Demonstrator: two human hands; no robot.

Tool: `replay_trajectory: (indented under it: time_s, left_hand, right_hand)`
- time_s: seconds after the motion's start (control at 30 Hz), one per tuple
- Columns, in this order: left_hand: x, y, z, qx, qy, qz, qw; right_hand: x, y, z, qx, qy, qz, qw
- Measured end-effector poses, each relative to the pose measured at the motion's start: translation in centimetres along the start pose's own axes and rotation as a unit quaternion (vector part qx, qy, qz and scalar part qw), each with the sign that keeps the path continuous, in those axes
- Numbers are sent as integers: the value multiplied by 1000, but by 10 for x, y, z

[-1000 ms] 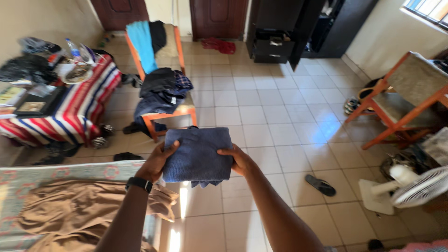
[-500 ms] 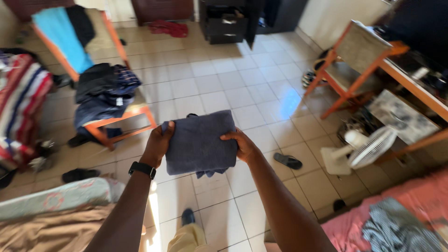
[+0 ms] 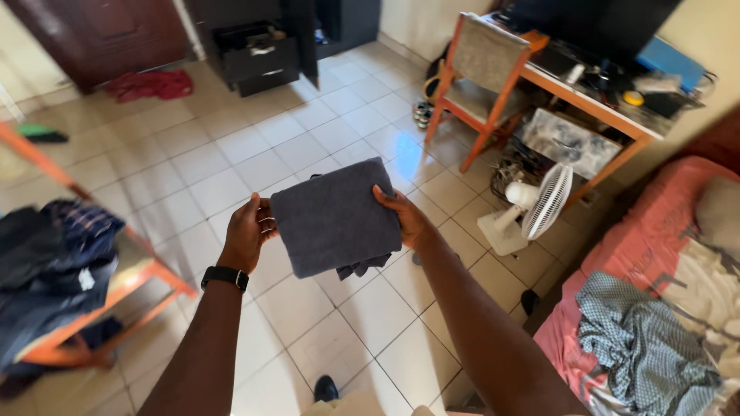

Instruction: The person picks up clothing items from a bed and chair, folds them, and places them into a wardrobe. The person then picks up a plate with items on it and a broom from the floor.

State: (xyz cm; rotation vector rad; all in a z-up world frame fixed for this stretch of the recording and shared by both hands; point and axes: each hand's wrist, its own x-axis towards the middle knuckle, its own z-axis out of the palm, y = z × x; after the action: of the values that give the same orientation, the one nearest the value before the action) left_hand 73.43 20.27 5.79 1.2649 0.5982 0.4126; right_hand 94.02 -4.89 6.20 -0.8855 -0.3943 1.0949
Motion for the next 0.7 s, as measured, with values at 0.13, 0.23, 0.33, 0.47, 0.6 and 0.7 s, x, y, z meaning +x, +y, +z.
replay_trajectory:
  time_s: [0.13, 0.23, 0.33, 0.47, 0.6, 0.7]
  left_hand:
    - [52, 28, 23, 31, -42, -21, 998]
    - [96, 34, 40, 57, -82, -32, 995]
    - [142, 28, 67, 65, -127, -24, 989]
    - [206, 13, 107, 80, -135, -73, 985]
    - [267, 2, 143, 100, -149, -93, 979]
    - [317, 10, 173, 91, -144, -95, 981]
  right_hand:
    - [27, -34, -17, 1, 65, -48, 997]
    - [42, -46, -42, 44, 87, -80, 992]
    - [60, -62, -76, 81, 90, -91, 988]
    - [83, -81, -131, 92, 155, -117, 977]
    - [120, -113, -193, 124, 142, -127, 974]
    - [153, -144, -235, 150, 132, -123, 972]
